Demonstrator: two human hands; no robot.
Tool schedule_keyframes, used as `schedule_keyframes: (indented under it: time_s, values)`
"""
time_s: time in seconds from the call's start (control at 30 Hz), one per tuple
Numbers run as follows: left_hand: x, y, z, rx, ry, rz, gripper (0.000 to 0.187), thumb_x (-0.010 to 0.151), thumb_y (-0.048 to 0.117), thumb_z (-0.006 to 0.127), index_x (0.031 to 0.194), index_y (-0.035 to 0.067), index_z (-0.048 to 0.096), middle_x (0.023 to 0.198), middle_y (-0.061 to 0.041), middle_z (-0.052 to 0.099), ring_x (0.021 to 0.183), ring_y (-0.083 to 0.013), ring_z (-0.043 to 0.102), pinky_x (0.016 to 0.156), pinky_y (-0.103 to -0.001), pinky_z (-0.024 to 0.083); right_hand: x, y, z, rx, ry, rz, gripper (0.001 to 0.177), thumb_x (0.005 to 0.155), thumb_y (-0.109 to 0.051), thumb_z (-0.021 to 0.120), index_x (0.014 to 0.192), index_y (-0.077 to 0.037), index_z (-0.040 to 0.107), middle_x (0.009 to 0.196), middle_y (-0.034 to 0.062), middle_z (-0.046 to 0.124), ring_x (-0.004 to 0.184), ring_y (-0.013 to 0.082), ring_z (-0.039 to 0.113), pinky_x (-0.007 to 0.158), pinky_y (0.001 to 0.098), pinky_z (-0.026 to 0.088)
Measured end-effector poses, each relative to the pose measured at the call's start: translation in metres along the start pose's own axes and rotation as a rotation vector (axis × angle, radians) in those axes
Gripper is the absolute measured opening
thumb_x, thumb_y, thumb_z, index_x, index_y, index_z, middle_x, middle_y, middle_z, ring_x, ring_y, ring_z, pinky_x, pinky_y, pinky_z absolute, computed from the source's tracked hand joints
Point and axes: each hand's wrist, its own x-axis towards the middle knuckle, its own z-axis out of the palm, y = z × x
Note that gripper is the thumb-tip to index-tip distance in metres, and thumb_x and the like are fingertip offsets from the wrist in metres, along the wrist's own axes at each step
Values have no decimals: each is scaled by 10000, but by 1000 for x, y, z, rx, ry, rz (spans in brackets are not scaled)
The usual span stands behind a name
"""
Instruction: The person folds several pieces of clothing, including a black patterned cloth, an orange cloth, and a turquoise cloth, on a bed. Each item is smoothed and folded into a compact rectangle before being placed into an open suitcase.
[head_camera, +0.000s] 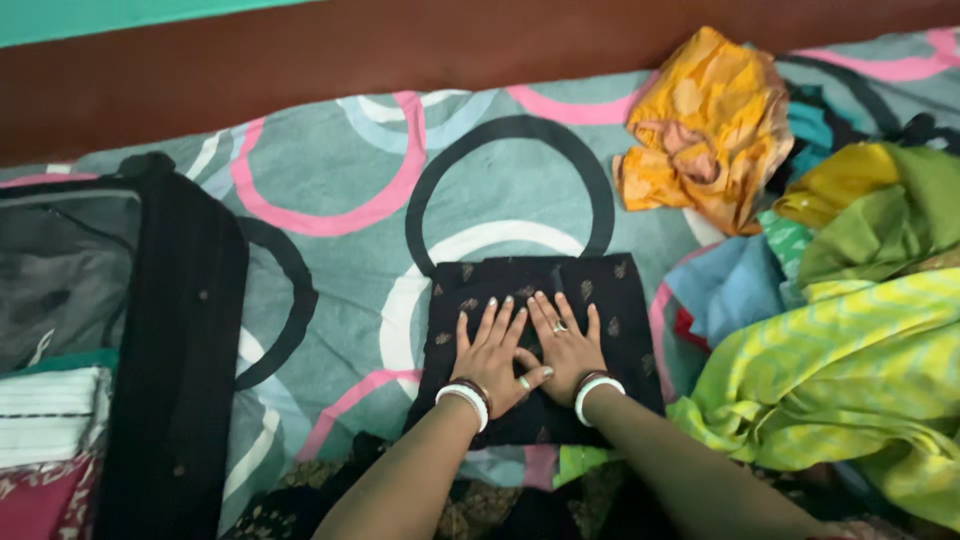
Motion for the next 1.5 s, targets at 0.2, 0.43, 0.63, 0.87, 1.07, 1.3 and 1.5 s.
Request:
schedule_keyframes:
  time_s: [0.2,0.43,0.63,0.87,1.07,1.3,1.5]
  values:
    - [-10,3,-22,79,-95,-188,996,849,747,552,1600,168,246,1690,-119,150,1562,-333,71,1204,-645,18,-5,13,-7,8,-32,140,838,959,-627,439,1617,-170,194,1698,7,162,1577,266,96,1218,640,20]
    - [-43,6,-63,114,-337,-323,982,895,722,519,1631,177,165,1722,-86,55,1586,-309,-18,1213,-665,1,-46,46,-20,-44,-137,240,833,962,-593,459,1615,-154,185,1709,20,143,1569,264,119,1203,633,101]
    - [-68,34,-81,189,-390,-128,986,902,681,569,1631,147,175,1720,-114,69,1596,-321,-20,1229,-682,-14,-83,28,-35,-107,-105,71,841,953,-580,517,1600,-128,226,1693,38,201,1572,271,149,1221,614,124]
    - [-82,36,-75,361,-554,-95,1006,865,167,712,1666,199,104,1735,-151,4,1584,-415,19,1193,-711,75,-109,-4,-54,-278,-448,-118,966,896,-548,646,1622,-157,143,1713,26,121,1570,265,150,1217,573,229]
    - [-72,11,-34,367,-554,-136,894,929,164,639,1661,231,130,1733,-167,35,1554,-455,182,1171,-670,244,-108,17,-38,-292,-430,-90,892,913,-356,681,1629,-178,181,1720,15,150,1551,280,240,1157,512,373]
    - [-90,13,-42,412,-511,-46,891,911,199,665,1650,157,169,1701,-197,155,1533,-436,236,1181,-620,259,-110,33,-30,-214,-303,-63,769,841,-233,694,1553,-195,407,1551,39,506,1340,257,578,1075,383,491]
    - [-105,17,-63,338,-372,-28,901,886,207,690,1635,136,196,1675,-199,223,1516,-428,269,1179,-600,265,-87,50,-39,-3,-180,-5,461,918,-296,623,1372,-230,660,1268,181,689,1182,370,650,1038,414,509]
